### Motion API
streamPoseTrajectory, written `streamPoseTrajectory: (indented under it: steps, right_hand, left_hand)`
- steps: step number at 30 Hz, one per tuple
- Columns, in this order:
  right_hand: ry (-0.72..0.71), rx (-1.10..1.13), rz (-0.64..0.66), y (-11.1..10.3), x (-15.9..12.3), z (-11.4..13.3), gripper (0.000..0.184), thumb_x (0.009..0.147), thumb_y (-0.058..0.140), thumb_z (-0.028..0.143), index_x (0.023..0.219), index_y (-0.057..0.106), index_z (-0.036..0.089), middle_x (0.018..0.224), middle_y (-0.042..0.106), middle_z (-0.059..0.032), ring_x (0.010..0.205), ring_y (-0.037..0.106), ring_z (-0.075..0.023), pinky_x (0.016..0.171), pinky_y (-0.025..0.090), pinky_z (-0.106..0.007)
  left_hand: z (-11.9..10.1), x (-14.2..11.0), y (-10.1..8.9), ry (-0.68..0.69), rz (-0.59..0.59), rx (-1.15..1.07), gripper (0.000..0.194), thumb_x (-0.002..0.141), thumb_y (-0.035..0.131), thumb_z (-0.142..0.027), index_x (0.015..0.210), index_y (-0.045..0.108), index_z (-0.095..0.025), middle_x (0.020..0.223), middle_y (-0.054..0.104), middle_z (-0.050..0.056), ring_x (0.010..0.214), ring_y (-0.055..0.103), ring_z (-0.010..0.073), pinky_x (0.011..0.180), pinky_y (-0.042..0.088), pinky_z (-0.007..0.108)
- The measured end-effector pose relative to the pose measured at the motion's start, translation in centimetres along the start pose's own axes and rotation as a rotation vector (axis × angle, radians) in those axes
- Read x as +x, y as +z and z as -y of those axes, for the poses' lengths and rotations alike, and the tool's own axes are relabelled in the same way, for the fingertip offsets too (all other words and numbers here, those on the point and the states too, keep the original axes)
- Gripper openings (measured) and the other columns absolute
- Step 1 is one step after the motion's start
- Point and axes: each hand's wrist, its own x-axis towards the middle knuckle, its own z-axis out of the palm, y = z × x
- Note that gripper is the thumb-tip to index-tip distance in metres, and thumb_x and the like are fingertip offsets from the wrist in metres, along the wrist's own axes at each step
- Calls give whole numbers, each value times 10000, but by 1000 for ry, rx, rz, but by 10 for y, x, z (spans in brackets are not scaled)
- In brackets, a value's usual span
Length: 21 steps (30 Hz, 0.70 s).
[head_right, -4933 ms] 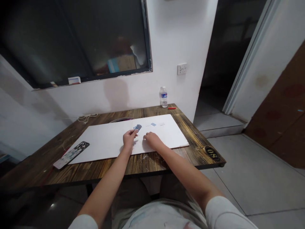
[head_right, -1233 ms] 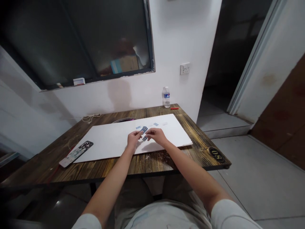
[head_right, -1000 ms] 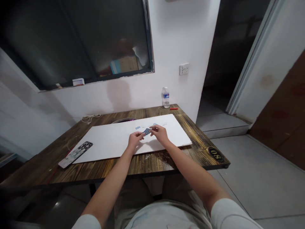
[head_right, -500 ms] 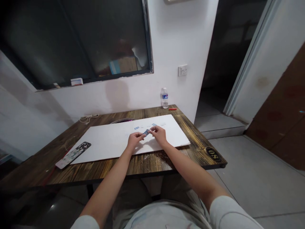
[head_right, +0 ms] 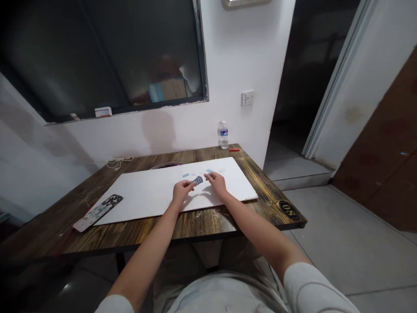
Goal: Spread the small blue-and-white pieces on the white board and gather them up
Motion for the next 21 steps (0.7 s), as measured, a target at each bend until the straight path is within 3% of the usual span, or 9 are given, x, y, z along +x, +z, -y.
streamPoseTrajectory:
  steps: [3, 6, 8, 10, 13, 16, 21]
  right_hand:
    - [39, -251, -41, -9, 11, -8, 347, 931, 473, 445, 918, 697, 180, 1001, 724, -91, 972, 627, -244, 850, 453, -332]
    - [66, -599, -23, -23, 22, -14, 331, 921, 529, 310, 1184, 633, 136, 1273, 630, -152, 1213, 498, -300, 974, 386, -369]
    - [47, -788, 80, -34, 26, -15, 386, 928, 537, 287, 1276, 573, 124, 1350, 573, -171, 1299, 416, -322, 1019, 338, -394]
    - [20, -921, 237, -45, 29, -14, 339, 957, 504, 311, 1240, 588, 146, 1358, 564, -162, 1314, 403, -324, 1029, 315, -418]
    - [-37, -1009, 425, -59, 27, -11, 281, 976, 472, 353, 1100, 634, 159, 1230, 631, -152, 1180, 528, -293, 942, 373, -382]
    - [-136, -1014, 497, -69, 15, -7, 299, 960, 502, 405, 1051, 647, 160, 1128, 667, -149, 1062, 600, -274, 875, 409, -341]
    - [-307, -900, 569, -85, -29, -1, 269, 905, 607, 401, 1075, 677, 205, 1168, 681, -125, 1112, 607, -277, 919, 437, -332]
  left_hand:
    - [2, 2, 0, -10, -42, -16, 372, 581, 803, -520, 655, 727, -163, 544, 648, 24, 536, 576, 151, 569, 452, 280]
    - [1, 2, 0, -21, -70, -40, 369, 572, 805, -518, 652, 725, -166, 544, 645, 23, 532, 561, 146, 562, 448, 289]
    - [-1, 1, 0, -30, -79, -59, 373, 562, 810, -517, 658, 726, -167, 549, 646, 22, 535, 561, 146, 564, 450, 294]
    - [-2, 1, 0, -35, -86, -70, 376, 554, 815, -514, 661, 725, -166, 551, 646, 24, 540, 565, 149, 570, 452, 298]
    - [-2, 0, 0, -37, -93, -67, 367, 564, 810, -504, 670, 726, -163, 554, 649, 27, 542, 565, 148, 578, 449, 301]
    - [-2, -1, 0, -36, -98, -55, 363, 574, 805, -500, 677, 730, -161, 552, 646, 27, 534, 554, 143, 571, 443, 298]
    - [-3, -1, 1, -23, -85, -48, 369, 564, 806, -511, 666, 725, -166, 552, 647, 30, 545, 564, 154, 560, 450, 298]
